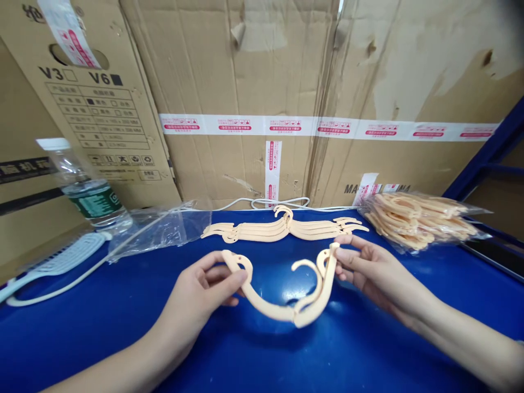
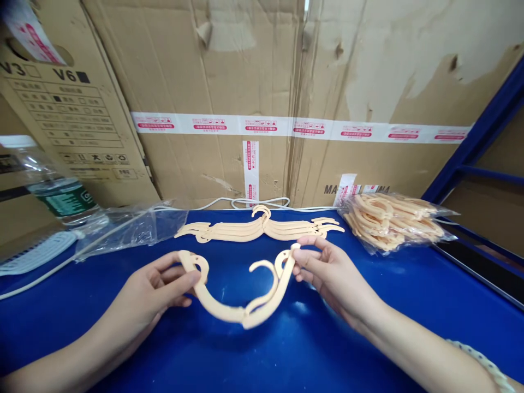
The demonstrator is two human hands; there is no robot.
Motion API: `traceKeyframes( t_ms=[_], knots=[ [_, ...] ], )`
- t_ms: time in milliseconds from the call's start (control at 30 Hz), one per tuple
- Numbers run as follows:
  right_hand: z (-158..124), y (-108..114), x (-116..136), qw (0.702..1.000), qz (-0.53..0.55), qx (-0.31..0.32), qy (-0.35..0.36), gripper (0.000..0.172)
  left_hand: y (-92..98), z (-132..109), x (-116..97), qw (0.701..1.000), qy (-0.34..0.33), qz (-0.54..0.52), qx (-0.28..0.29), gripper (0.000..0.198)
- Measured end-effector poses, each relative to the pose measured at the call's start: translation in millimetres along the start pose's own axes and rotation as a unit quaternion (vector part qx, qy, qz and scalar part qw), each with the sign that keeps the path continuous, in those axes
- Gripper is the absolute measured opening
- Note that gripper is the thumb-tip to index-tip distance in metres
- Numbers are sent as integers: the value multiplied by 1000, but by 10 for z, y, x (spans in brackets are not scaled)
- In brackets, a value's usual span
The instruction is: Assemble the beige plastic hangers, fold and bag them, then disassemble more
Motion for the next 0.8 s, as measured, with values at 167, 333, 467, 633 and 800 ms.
traceKeyframes(
  t_ms=[167,333,467,633,800],
  knots=[
    [-179,-241,-165,987,-78,136,-37,25,-137,-55,37,997,9,23,78,35],
    [-382,-349,-206,945,-190,265,-32,21,-160,-67,28,995,-6,26,95,35],
    [-454,-373,-231,933,-168,312,-62,36,-149,-76,16,996,-25,25,87,33],
    [-481,-412,-233,930,-113,340,-79,44,-145,-82,10,994,-48,24,96,31],
    [-512,-422,-211,927,-122,350,-61,46,-185,-109,39,985,-90,45,139,32]
  ],
)
Point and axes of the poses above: each hand's wrist, its own z-axis towards the middle knuckle, its own y-axis out of the back of the hand, x = y × z, the point moved 3 cm from there along z, towards the middle knuckle, and after that the axes turned 13 degrees about z, right-handed, at the moved point
